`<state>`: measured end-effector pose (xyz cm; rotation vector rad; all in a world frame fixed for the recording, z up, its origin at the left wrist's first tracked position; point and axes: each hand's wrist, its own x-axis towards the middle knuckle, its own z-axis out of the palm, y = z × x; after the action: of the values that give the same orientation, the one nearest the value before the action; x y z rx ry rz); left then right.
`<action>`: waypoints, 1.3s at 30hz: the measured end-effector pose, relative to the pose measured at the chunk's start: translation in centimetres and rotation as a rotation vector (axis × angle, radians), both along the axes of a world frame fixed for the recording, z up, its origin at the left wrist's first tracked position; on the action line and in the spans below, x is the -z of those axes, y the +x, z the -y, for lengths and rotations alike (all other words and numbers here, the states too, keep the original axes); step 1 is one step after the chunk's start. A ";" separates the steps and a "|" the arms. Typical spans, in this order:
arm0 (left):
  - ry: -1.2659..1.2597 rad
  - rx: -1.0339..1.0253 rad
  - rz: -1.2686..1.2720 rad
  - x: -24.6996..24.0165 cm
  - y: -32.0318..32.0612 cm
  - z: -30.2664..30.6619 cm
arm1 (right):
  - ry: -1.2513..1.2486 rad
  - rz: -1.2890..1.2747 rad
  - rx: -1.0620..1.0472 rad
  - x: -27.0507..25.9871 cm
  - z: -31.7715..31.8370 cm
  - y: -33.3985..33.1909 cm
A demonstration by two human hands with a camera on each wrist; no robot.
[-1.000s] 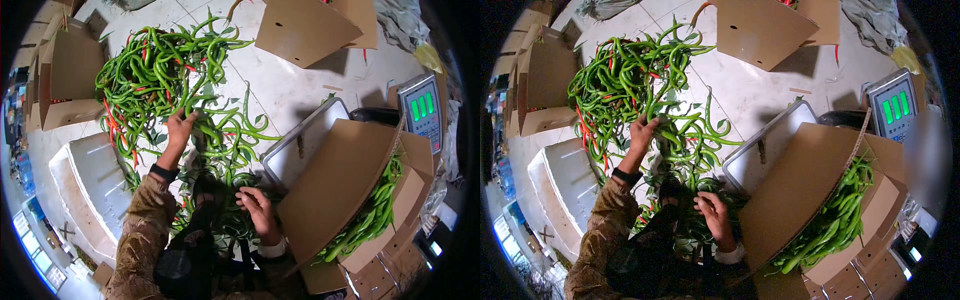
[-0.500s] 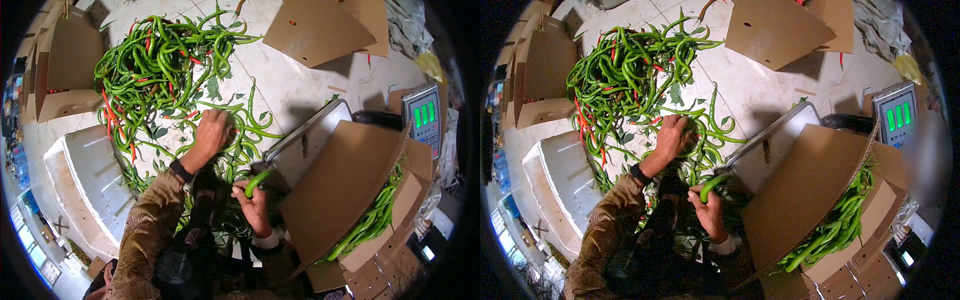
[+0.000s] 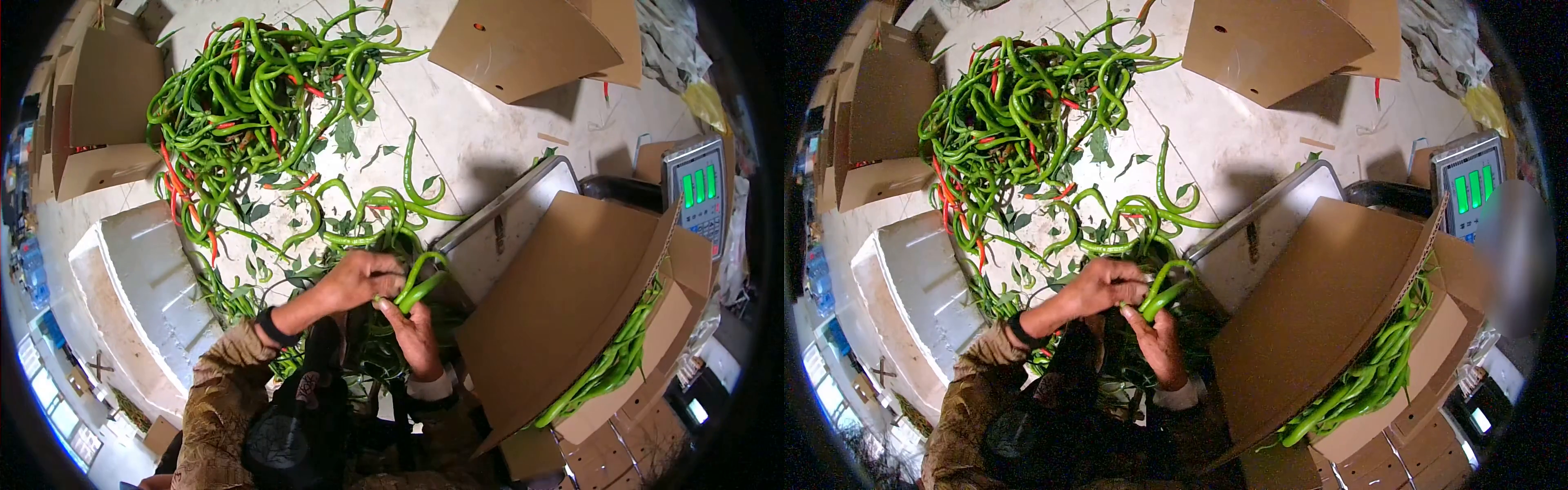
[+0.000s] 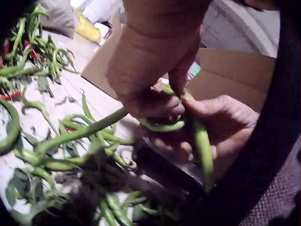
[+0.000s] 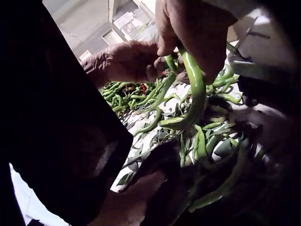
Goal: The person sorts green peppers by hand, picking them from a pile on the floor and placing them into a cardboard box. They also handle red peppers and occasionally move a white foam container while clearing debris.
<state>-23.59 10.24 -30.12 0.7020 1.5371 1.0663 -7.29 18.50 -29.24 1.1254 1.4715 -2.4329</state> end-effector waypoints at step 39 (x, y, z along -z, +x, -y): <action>0.019 -0.516 -0.372 4.7 -5.8 -1.3 | -0.075 0.294 0.353 -1.3 -0.9 0.7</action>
<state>-29.37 11.51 -34.79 0.5465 2.1033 1.3830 -6.63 19.41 -27.95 1.7645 1.1666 -2.3626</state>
